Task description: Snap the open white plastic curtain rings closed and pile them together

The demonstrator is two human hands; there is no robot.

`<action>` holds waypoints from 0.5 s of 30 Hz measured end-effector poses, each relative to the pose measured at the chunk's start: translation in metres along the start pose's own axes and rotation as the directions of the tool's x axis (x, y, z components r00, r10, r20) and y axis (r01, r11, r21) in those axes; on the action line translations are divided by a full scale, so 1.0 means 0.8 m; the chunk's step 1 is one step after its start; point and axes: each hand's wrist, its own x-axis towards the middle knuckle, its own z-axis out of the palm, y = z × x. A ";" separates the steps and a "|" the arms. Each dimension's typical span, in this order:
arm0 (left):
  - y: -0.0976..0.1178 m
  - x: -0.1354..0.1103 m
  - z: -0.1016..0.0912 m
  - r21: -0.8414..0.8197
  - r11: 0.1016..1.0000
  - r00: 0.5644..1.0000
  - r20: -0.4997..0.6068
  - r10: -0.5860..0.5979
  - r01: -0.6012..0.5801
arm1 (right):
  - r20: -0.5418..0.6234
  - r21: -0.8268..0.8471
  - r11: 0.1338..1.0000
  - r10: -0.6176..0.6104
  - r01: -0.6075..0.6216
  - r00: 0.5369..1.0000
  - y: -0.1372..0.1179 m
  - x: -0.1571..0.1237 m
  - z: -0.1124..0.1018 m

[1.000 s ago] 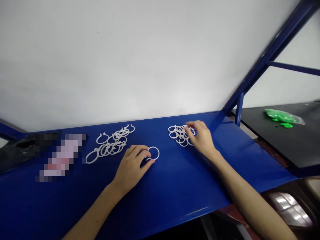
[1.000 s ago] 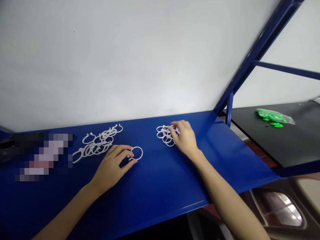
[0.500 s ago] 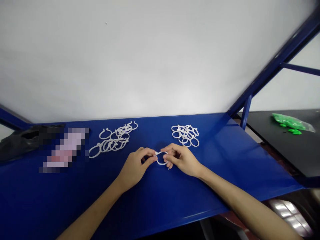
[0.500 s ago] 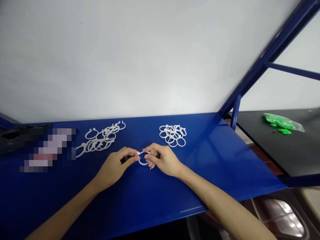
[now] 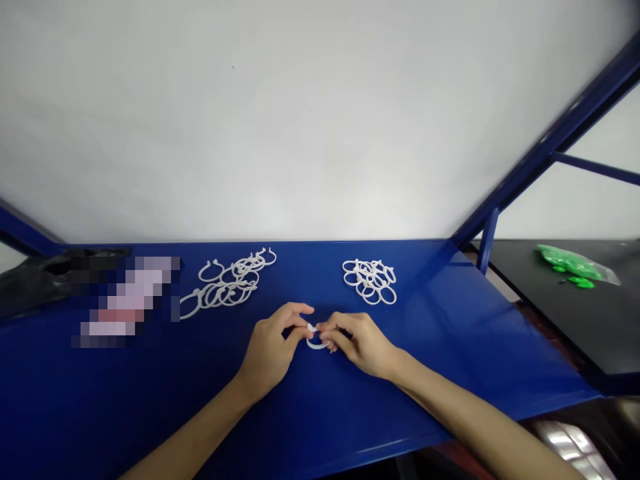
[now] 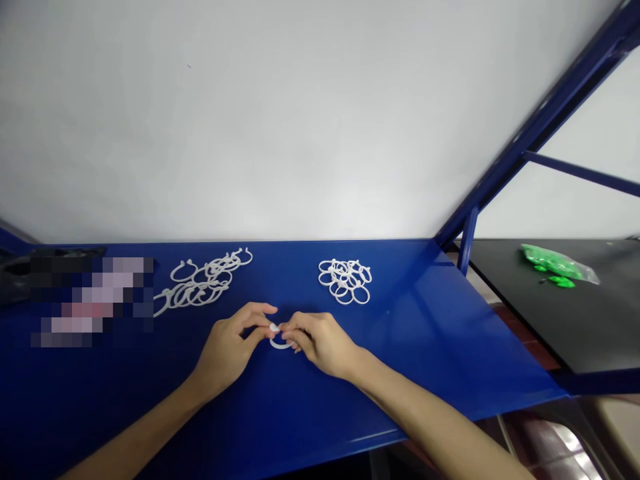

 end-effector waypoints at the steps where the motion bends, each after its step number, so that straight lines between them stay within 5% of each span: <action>1: -0.002 -0.001 0.001 0.007 1.000 1.000 -0.003 0.029 -0.029 | 0.002 -0.025 0.999 -0.020 0.020 1.000 0.001 0.000 0.000; 8: -0.008 0.012 -0.002 0.259 0.942 0.976 0.103 0.193 -0.213 | 0.000 -0.262 0.960 -0.101 0.098 0.995 0.008 0.011 -0.020; 11: -0.020 0.027 -0.028 0.526 0.822 0.973 0.050 0.227 -0.219 | -0.198 -0.416 0.909 -0.083 -0.007 0.977 0.016 0.011 -0.056; 15: -0.050 0.045 -0.069 0.788 0.612 0.961 -0.121 0.250 -0.060 | -0.510 -0.539 0.773 0.015 -0.334 0.860 0.038 0.002 -0.118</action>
